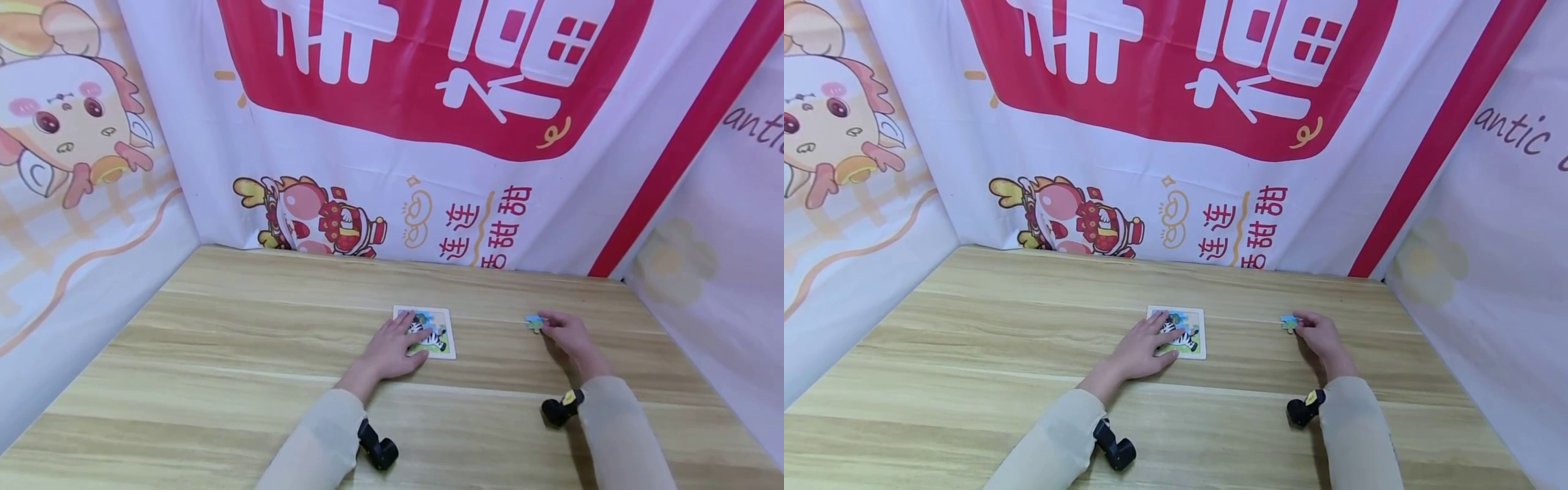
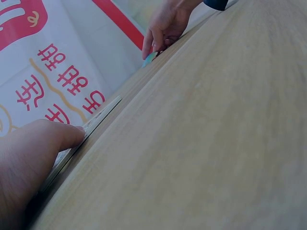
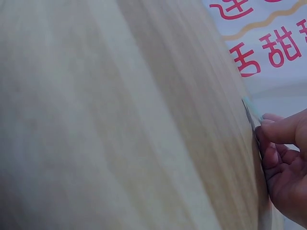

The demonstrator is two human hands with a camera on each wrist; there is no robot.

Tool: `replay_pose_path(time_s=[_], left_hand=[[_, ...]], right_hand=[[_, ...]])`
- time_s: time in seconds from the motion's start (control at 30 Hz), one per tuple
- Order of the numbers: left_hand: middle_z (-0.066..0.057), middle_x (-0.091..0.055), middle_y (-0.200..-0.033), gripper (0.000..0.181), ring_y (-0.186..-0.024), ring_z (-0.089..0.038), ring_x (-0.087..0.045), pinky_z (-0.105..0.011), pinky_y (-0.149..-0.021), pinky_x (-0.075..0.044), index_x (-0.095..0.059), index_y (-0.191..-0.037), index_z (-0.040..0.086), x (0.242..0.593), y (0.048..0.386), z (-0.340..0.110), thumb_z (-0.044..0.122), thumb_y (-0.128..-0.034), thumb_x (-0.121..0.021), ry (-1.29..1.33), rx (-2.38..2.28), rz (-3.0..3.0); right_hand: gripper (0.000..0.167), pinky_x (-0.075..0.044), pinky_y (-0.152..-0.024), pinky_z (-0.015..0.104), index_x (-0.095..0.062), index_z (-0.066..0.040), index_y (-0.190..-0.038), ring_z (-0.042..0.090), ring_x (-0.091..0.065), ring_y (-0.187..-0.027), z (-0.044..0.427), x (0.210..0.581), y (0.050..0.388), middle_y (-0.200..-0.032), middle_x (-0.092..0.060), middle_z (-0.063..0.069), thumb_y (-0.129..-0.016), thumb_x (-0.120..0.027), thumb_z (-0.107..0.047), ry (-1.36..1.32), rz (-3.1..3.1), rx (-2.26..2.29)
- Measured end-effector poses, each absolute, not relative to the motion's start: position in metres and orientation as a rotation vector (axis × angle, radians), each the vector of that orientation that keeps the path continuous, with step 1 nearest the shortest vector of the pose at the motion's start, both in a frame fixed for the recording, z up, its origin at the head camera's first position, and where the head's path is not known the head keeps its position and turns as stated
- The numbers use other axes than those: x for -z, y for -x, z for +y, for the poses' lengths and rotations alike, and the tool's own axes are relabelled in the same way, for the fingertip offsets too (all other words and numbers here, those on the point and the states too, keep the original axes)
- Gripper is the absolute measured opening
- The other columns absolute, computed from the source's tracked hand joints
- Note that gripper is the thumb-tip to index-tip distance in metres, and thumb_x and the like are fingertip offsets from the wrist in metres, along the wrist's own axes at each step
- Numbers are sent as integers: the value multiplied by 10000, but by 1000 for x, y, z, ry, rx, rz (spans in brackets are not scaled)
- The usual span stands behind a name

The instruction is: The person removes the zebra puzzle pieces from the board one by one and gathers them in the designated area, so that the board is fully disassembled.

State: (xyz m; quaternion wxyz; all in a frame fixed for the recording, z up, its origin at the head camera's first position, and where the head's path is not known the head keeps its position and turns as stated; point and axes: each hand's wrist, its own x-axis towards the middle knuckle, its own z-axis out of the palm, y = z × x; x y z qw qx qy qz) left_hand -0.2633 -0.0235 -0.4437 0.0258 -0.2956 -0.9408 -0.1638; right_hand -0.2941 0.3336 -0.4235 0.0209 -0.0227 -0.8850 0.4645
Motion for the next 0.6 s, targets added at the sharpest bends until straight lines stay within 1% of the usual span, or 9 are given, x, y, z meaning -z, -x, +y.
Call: replay_pose_path(time_s=[0.2,0.37,0.5,0.6], left_hand=[[-122,-145,-1412,501,-1283,-243,-71,-392,-1020,-72,-359,-1318,272,443,264,-24,481,-863,-356,917,507,-2906],[-121,-150,-1411,500,-1282,-244,-77,-396,-1019,-79,-363,-1315,273,442,264,-24,484,-862,-356,913,502,-2908],[-120,-155,-1410,500,-1282,-243,-81,-397,-1019,-83,-371,-1311,273,442,264,-24,486,-860,-361,913,521,-2904],[-121,-165,-1407,499,-1280,-246,-90,-400,-1018,-87,-389,-1303,264,442,263,-25,484,-855,-376,915,551,-2894]], right_hand=[[379,-357,-469,206,-441,94,-1192,118,-405,-585,332,423,295,-886,-501,150,-823,-495,21,94,-2754,-1428],[400,-359,-469,210,-425,83,-1210,118,-396,-578,333,422,294,-898,-483,142,-826,-499,0,104,-2757,-1444],[416,-390,-512,220,-393,84,-1232,97,-435,-645,335,422,294,-941,-499,165,-849,-495,-42,99,-2731,-1501],[441,-431,-593,210,-356,84,-1257,90,-488,-708,335,421,292,-1010,-492,219,-861,-487,-57,89,-2695,-1567]])
